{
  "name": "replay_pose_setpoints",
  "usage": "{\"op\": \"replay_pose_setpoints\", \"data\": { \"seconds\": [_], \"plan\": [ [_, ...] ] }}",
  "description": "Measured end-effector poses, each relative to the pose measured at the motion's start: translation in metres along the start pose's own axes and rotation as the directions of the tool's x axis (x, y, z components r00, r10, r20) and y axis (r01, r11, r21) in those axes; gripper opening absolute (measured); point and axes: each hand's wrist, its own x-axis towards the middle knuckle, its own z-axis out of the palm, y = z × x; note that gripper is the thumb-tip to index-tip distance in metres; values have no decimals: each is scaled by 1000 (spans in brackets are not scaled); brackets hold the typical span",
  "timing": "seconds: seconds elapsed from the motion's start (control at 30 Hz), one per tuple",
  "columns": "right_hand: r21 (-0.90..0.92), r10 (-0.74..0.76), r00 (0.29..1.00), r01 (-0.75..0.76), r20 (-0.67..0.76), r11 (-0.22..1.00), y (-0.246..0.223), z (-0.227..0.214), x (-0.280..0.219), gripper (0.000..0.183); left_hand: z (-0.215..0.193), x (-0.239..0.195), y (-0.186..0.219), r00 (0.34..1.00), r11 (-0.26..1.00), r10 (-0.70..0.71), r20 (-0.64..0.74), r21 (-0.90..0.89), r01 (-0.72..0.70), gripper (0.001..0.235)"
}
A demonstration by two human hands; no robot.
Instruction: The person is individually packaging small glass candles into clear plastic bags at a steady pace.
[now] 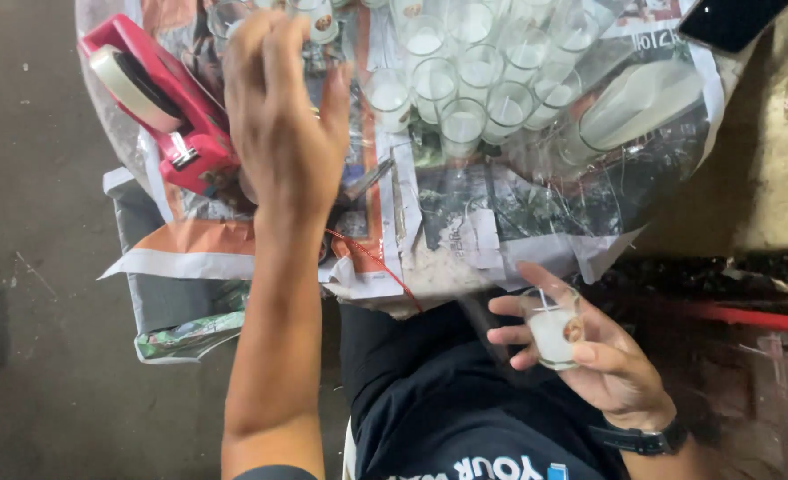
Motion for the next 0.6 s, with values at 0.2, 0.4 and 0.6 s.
{"op": "replay_pose_setpoints", "data": {
  "seconds": [0.2, 0.4, 0.6],
  "plan": [
    [-102, 80, 996, -83, -42, 991, 2, 10, 8, 77, -34, -51, 74, 590, 747, 77, 804, -438, 500, 78],
    [-315, 93, 981, -145, -172, 938, 6, 22, 19, 75, -24, -92, 86, 575, 519, -100, 812, -450, 726, 30],
    [-242, 84, 967, -143, -239, 960, 13, 19, 16, 73, -29, -88, 89, 632, 656, -76, 771, -439, 614, 39]
  ]
}}
